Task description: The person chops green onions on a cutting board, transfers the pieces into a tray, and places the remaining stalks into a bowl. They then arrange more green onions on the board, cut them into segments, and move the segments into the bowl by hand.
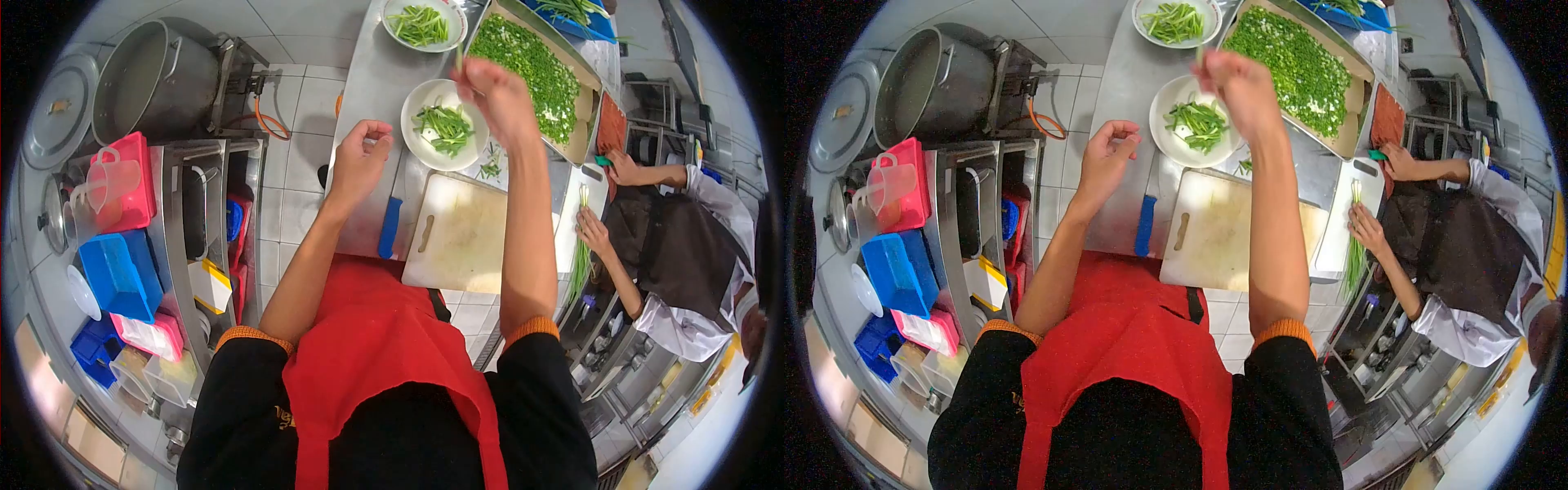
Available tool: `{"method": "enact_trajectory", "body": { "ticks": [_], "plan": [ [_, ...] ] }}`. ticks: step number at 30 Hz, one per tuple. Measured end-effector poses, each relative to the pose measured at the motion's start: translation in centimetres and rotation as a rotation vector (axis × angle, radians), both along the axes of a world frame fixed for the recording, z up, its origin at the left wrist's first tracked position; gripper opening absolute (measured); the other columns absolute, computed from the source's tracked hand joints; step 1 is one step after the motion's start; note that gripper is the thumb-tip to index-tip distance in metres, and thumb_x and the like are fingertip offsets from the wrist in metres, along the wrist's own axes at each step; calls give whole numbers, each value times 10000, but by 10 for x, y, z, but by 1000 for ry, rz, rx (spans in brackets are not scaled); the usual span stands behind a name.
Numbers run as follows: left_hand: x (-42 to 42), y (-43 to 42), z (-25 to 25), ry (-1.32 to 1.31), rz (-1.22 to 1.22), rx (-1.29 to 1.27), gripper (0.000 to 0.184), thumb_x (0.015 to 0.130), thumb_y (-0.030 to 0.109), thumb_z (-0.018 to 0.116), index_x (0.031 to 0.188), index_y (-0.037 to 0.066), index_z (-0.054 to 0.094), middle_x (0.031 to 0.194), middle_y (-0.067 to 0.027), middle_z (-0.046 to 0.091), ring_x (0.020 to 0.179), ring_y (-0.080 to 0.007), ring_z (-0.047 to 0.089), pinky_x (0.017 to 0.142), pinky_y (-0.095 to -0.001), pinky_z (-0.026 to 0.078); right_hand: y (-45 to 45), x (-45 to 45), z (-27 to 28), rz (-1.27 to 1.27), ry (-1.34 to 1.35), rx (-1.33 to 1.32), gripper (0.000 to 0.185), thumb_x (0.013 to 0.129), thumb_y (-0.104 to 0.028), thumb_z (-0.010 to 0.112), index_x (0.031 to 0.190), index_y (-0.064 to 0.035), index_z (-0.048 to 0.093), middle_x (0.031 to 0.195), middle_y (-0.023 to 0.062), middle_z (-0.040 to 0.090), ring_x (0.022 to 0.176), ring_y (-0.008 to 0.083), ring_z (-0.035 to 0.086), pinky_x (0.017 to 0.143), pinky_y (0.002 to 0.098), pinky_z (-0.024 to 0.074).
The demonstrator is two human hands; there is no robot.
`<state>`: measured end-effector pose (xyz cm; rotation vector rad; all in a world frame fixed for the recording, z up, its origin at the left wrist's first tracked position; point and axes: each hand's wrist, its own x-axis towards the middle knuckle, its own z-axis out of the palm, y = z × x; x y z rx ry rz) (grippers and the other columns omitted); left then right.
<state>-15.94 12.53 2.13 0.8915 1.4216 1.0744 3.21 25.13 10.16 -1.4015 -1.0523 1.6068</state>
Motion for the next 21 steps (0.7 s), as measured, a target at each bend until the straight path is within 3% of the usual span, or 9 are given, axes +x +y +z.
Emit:
{"method": "enact_trajectory", "body": {
  "ticks": [3, 4, 5, 7, 8, 10, 13, 14, 21],
  "plan": [
    [2, -4, 2, 11, -16, -13, 223, 914, 138, 634, 1101, 15, 638, 986, -63, 673, 746, -118, 613, 702, -273, 510, 18, -3, 8, -13, -344, 230, 271, 990, -112, 556, 1133, 95, 655, 964, 132, 733, 833, 165, 680, 740, 300, 546],
    [2, -5, 2, 36, -5, -34, 222, 914, 136, 633, 1102, 17, 637, 988, -63, 673, 747, -118, 612, 703, -273, 509, 16, 9, -9, 19, -550, 335, 305, 927, -142, 631, 1123, 91, 657, 913, 155, 736, 789, 247, 702, 712, 346, 560],
    [2, -4, 1, 33, 4, -36, 222, 914, 136, 633, 1102, 17, 637, 988, -63, 673, 747, -118, 612, 703, -273, 509, 8, 12, -10, 27, -551, 336, 305, 927, -142, 631, 1123, 91, 657, 913, 155, 736, 789, 247, 702, 712, 346, 560],
    [1, -6, -4, 15, 24, -13, 227, 912, 138, 635, 1106, 20, 636, 985, -64, 671, 745, -117, 607, 705, -276, 509, -24, 12, -7, 300, -971, 220, 400, 836, -181, 724, 1129, 80, 646, 954, 222, 705, 871, 351, 690, 793, 393, 554],
    [1, -8, -8, 17, 28, -22, 227, 912, 138, 635, 1106, 20, 636, 985, -64, 671, 745, -117, 607, 705, -276, 509, -39, 8, -13, 308, -967, 214, 400, 836, -181, 724, 1129, 80, 646, 954, 222, 705, 871, 351, 690, 793, 393, 554],
    [5, -4, -13, 19, 12, -5, 240, 907, 139, 640, 1115, 20, 636, 993, -74, 674, 765, -123, 614, 715, -283, 512, -63, -6, -33, 374, -1228, 378, 569, 760, -241, 789, 1184, 92, 608, 1042, 304, 648, 973, 428, 648, 867, 467, 527],
    [11, 0, -4, 61, -47, 3, 241, 938, 137, 639, 1145, 15, 617, 1045, -48, 627, 772, -99, 596, 709, -244, 507, -68, -12, -82, 271, -1311, 521, 553, 719, -201, 790, 1167, 69, 612, 1032, 322, 618, 984, 484, 616, 887, 502, 511],
    [11, 0, -3, 63, -52, 2, 241, 938, 137, 639, 1145, 15, 617, 1045, -48, 627, 772, -99, 596, 709, -244, 507, -69, -17, -83, 209, -1253, 541, 422, 718, -120, 772, 1073, 61, 633, 1022, 289, 630, 964, 466, 615, 890, 485, 511],
    [1, -7, -9, 56, -12, -4, 238, 921, 130, 638, 1133, 22, 627, 1017, -60, 652, 765, -114, 606, 698, -259, 500, -39, 14, -60, 277, -1004, 382, 311, 785, -101, 726, 1058, 47, 699, 934, 280, 689, 894, 410, 684, 844, 438, 543]
  ]
}}
